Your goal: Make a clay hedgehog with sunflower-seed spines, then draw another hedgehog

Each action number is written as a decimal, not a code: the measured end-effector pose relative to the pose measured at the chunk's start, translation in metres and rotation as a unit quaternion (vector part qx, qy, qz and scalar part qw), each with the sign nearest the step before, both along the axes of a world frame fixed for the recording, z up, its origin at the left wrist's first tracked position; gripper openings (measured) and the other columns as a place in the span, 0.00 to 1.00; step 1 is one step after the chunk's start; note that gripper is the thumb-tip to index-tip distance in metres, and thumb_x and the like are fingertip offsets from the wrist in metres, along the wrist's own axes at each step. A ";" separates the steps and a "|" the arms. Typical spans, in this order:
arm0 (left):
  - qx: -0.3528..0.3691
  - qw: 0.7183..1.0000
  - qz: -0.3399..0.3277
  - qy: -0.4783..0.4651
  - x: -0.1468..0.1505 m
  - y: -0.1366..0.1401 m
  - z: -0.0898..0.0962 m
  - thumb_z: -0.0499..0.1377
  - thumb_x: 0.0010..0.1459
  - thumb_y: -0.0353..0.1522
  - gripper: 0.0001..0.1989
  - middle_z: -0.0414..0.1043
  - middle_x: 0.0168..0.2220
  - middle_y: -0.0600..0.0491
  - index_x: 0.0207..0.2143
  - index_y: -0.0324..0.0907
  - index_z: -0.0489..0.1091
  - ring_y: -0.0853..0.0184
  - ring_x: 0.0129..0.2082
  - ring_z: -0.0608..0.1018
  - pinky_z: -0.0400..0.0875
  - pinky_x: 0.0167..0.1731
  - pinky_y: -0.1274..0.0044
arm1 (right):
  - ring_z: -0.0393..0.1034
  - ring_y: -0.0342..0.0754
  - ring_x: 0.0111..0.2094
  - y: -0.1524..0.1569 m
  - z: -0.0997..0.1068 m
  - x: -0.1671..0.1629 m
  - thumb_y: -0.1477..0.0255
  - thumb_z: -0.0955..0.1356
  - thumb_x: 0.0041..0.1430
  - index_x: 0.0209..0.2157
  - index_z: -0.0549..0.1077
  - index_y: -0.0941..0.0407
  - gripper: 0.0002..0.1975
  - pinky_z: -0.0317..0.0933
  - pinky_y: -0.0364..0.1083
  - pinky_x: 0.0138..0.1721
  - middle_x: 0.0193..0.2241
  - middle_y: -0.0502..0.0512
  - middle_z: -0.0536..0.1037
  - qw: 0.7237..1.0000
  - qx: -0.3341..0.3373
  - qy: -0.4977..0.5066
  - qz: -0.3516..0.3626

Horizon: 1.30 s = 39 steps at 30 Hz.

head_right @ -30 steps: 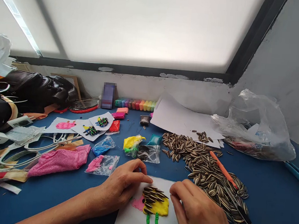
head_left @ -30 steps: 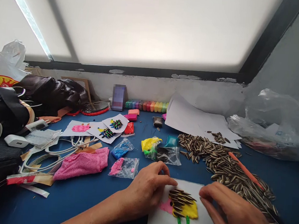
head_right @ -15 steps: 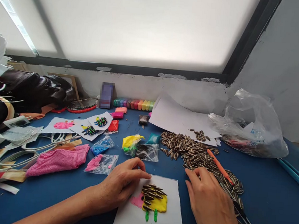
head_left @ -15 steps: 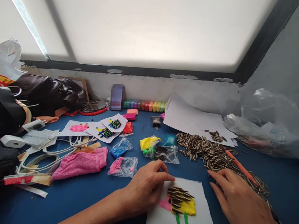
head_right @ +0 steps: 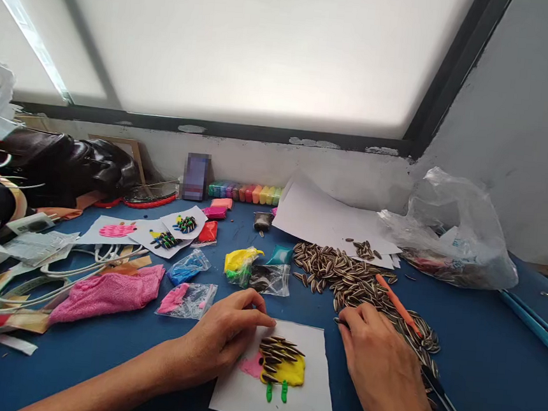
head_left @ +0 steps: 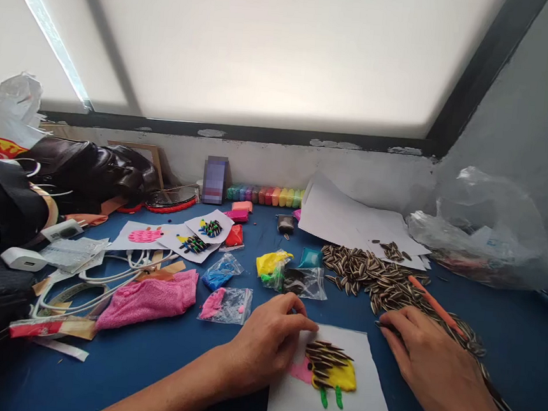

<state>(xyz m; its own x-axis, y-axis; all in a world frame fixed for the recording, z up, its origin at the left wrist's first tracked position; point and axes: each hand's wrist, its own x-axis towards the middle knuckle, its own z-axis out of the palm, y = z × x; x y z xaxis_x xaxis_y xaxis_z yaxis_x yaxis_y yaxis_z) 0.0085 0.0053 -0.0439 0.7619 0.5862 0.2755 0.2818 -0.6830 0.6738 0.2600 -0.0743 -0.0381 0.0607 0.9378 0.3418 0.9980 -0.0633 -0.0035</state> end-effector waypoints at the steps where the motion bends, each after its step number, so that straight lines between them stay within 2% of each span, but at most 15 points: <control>1: 0.000 1.000 0.001 -0.001 0.000 0.000 0.000 0.49 0.53 0.19 0.22 0.68 0.43 0.46 0.46 0.41 0.74 0.63 0.42 0.73 0.69 0.41 0.72 | 0.73 0.51 0.30 0.000 0.001 0.000 0.67 0.56 0.62 0.30 0.73 0.53 0.17 0.64 0.49 0.26 0.30 0.56 0.75 1.000 -0.002 0.009 0.001; 7: 0.004 1.000 0.001 0.001 0.000 0.000 0.000 0.50 0.53 0.19 0.22 0.68 0.43 0.47 0.46 0.41 0.74 0.64 0.42 0.73 0.69 0.41 0.73 | 0.72 0.53 0.32 0.000 0.006 -0.005 0.67 0.57 0.61 0.29 0.70 0.52 0.14 0.64 0.51 0.31 0.30 0.56 0.75 0.997 0.006 0.068 0.023; 15: 0.011 1.000 0.003 -0.007 -0.001 0.000 -0.003 0.50 0.54 0.20 0.21 0.68 0.43 0.47 0.46 0.41 0.74 0.63 0.41 0.73 0.69 0.41 0.72 | 0.72 0.45 0.26 -0.006 0.019 -0.020 0.66 0.61 0.62 0.36 0.74 0.52 0.10 0.67 0.43 0.28 0.33 0.53 0.78 0.974 -0.047 0.205 0.083; 22: 0.006 1.000 0.005 -0.003 -0.001 0.000 -0.001 0.50 0.53 0.20 0.22 0.68 0.43 0.47 0.46 0.42 0.74 0.64 0.41 0.73 0.70 0.41 0.72 | 0.70 0.42 0.21 -0.009 0.022 -0.026 0.66 0.63 0.60 0.38 0.76 0.53 0.11 0.67 0.41 0.23 0.31 0.52 0.78 0.966 -0.048 0.233 0.098; 28: 0.005 1.000 0.003 -0.001 -0.001 0.001 -0.001 0.50 0.53 0.20 0.22 0.68 0.44 0.47 0.46 0.41 0.74 0.64 0.42 0.73 0.69 0.42 0.72 | 0.75 0.47 0.32 -0.013 0.029 -0.024 0.64 0.62 0.62 0.41 0.78 0.51 0.14 0.69 0.41 0.29 0.34 0.53 0.79 0.959 -0.068 0.260 0.089; 32: 0.005 1.000 0.005 0.004 -0.001 0.000 -0.001 0.50 0.54 0.20 0.21 0.68 0.44 0.47 0.46 0.41 0.74 0.64 0.42 0.73 0.69 0.42 0.72 | 0.74 0.47 0.28 -0.012 0.031 -0.021 0.61 0.65 0.59 0.41 0.78 0.52 0.15 0.69 0.42 0.27 0.32 0.53 0.79 0.955 -0.094 0.269 0.083; 36: 0.003 1.000 0.003 0.003 -0.002 -0.001 -0.001 0.50 0.54 0.20 0.22 0.68 0.43 0.47 0.46 0.41 0.74 0.64 0.41 0.73 0.69 0.41 0.73 | 0.75 0.49 0.37 -0.012 0.030 -0.019 0.61 0.65 0.61 0.43 0.78 0.51 0.15 0.71 0.42 0.34 0.36 0.54 0.79 0.948 -0.108 0.279 0.106; 39: 0.007 1.000 0.004 0.000 -0.001 -0.001 0.000 0.50 0.53 0.20 0.22 0.68 0.43 0.47 0.46 0.41 0.74 0.64 0.41 0.73 0.69 0.41 0.73 | 0.75 0.48 0.38 -0.012 0.033 -0.021 0.60 0.62 0.64 0.42 0.79 0.49 0.16 0.70 0.42 0.36 0.36 0.53 0.79 0.941 -0.122 0.291 0.124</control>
